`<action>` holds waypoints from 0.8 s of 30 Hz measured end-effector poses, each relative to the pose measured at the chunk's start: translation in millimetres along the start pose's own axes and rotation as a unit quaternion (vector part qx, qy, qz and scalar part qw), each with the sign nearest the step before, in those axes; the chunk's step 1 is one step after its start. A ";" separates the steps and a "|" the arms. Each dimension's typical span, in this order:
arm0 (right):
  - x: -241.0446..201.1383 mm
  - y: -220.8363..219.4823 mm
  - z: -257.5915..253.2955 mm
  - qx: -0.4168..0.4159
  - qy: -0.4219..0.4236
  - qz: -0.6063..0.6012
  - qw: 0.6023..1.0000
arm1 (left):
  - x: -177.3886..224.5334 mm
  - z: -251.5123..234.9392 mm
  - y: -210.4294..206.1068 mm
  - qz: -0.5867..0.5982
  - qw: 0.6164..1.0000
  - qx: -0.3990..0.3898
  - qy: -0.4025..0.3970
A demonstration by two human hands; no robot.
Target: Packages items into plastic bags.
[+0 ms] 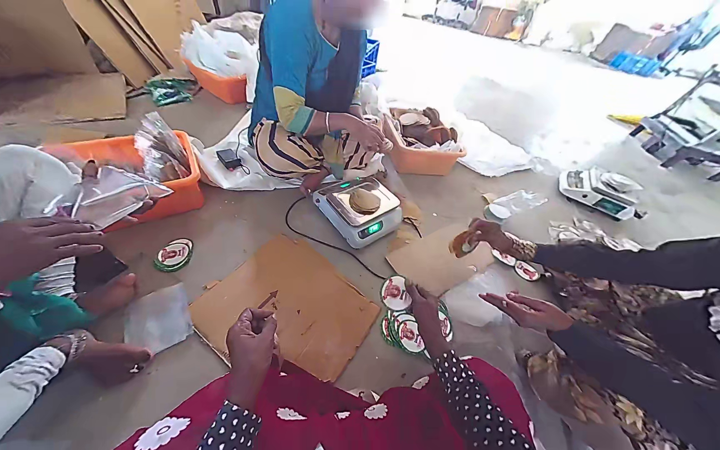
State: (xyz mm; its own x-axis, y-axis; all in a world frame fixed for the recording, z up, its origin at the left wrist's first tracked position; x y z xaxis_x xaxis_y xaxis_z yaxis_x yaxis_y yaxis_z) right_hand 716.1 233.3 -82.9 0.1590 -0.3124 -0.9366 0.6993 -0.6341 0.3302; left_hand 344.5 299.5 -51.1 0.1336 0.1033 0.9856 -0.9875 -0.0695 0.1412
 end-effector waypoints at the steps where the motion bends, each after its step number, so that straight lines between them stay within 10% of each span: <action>1: 1.1 -7.2 3.0 -0.015 -0.001 -0.001 1.000 | -0.1 -0.3 0.0 0.000 1.000 0.001 0.001; 24: 52.1 -22.2 -16.8 -0.058 -0.018 0.064 0.996 | -2.0 -4.1 5.3 -0.080 0.996 0.028 -0.031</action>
State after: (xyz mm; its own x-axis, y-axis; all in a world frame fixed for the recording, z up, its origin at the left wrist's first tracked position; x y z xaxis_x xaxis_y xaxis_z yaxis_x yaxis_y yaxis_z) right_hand 720.5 243.1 -141.0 0.2283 -0.4108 -0.8827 0.7512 -0.5025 0.4281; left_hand 338.7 303.1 -52.7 0.2949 0.0554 0.9539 -0.9474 -0.1132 0.2995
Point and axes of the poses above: each hand's wrist, its own z-axis away from the middle knuckle, its own y-axis out of the back of the hand, x = y × z, the point moved 5 cm from there along -z, towards the middle knuckle, and after that the axes turned 2 degrees about y, right-handed, at the moved point
